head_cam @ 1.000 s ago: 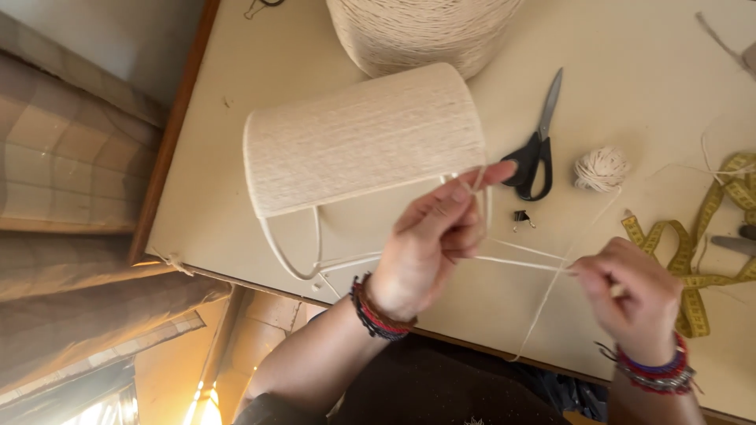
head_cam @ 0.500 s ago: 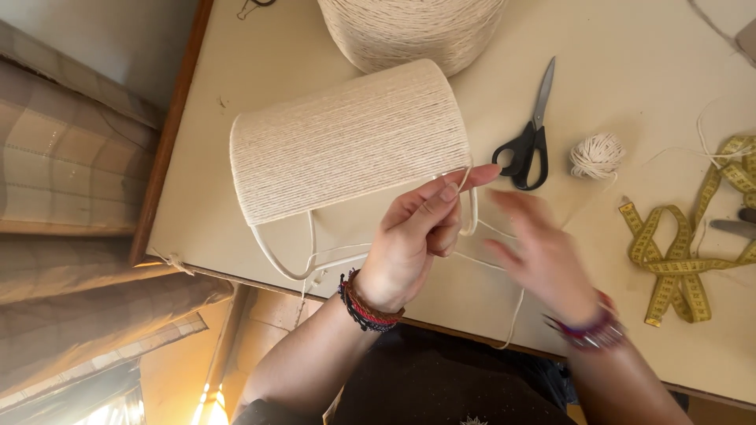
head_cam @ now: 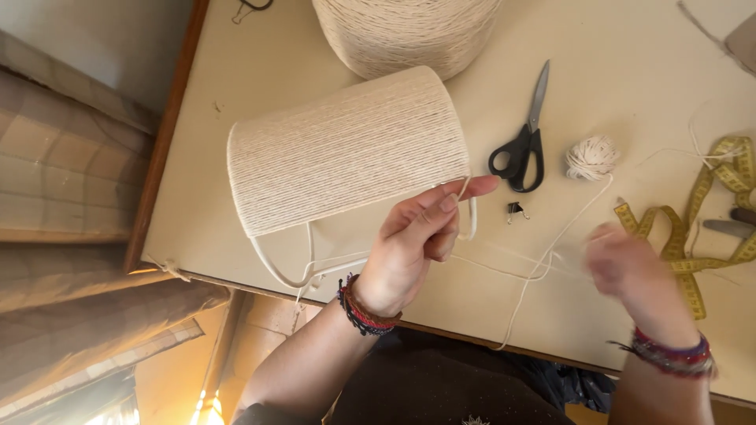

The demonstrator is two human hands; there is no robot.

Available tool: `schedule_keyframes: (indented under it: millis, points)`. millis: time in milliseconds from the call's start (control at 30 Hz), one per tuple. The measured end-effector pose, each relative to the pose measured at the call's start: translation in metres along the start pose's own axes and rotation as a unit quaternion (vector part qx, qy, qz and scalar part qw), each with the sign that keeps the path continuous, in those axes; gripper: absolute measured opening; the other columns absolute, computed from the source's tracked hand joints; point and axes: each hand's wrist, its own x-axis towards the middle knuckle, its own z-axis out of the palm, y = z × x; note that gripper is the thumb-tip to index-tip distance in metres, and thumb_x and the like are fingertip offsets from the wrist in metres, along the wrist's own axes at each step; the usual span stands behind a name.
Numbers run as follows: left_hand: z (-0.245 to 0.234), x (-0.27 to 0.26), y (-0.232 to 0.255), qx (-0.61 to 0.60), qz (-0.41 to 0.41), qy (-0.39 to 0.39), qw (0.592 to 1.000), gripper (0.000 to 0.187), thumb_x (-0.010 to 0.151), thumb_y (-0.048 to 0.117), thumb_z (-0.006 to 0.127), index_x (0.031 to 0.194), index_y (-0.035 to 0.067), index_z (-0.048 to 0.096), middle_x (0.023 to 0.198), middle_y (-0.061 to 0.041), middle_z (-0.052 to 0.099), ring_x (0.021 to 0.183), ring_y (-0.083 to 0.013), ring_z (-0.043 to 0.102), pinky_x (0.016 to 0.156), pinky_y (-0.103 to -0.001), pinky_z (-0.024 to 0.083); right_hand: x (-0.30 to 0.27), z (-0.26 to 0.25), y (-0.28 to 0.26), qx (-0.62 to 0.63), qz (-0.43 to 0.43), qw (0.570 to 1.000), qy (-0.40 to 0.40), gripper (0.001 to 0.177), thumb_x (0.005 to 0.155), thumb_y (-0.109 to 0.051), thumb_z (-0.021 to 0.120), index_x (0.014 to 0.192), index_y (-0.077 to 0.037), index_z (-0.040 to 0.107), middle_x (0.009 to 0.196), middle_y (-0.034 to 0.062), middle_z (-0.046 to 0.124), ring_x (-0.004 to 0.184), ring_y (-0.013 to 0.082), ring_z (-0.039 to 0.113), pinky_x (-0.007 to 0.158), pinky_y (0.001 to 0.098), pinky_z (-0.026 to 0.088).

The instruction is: A person is meticulously wrapping white string around a wire lampshade frame, tying knots to secure the string, and using scissors to cut it.

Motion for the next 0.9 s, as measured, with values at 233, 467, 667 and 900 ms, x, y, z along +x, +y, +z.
schedule_keyframes:
  millis: [233,467,667,900]
  points:
    - [-0.001,-0.002,-0.002,-0.021,0.017,-0.014,1.000,0.028,0.107,0.021,0.053,0.130,0.011,0.067,0.143,-0.029,0.061,0.053,-0.0060,0.018,0.047,-0.021,0.015,-0.028,0.036,-0.115,-0.260,-0.054,0.964,-0.020,0.035,0.100,-0.024,0.045,0.130,-0.011,0.058,0.128,0.0040,0.069,0.111,0.0178,0.073,0.092,0.0386,0.062]
    - [0.003,-0.006,0.011,0.027,-0.034,-0.005,0.999,0.040,0.106,0.024,0.052,0.136,0.000,0.062,0.141,-0.013,0.065,0.055,-0.0045,0.022,0.048,-0.020,0.018,0.016,0.064,-0.125,-0.306,-0.280,0.898,0.146,0.033,0.092,-0.018,0.067,0.124,-0.012,0.065,0.114,0.0115,0.063,0.101,0.0317,0.063,0.086,0.0475,0.051]
    - [-0.002,-0.002,0.000,0.001,-0.016,-0.011,1.000,0.043,0.105,0.016,0.052,0.140,-0.008,0.055,0.070,0.004,0.026,0.057,-0.0047,0.021,0.051,-0.020,0.022,0.067,0.080,-0.126,-0.281,-0.248,0.911,0.171,0.024,0.090,-0.007,0.070,0.113,-0.014,0.069,0.107,0.0090,0.061,0.095,0.0367,0.071,0.081,0.0447,0.060]
    - [0.017,-0.001,0.030,0.013,-0.016,-0.006,1.000,0.044,0.104,0.017,0.053,0.139,-0.009,0.055,0.070,0.005,0.029,0.058,-0.0031,0.025,0.053,-0.018,0.026,0.034,0.076,-0.166,-0.250,-0.317,0.908,0.114,0.032,0.087,-0.013,0.071,0.118,-0.015,0.069,0.120,0.0097,0.061,0.105,0.0344,0.063,0.091,0.0431,0.054]
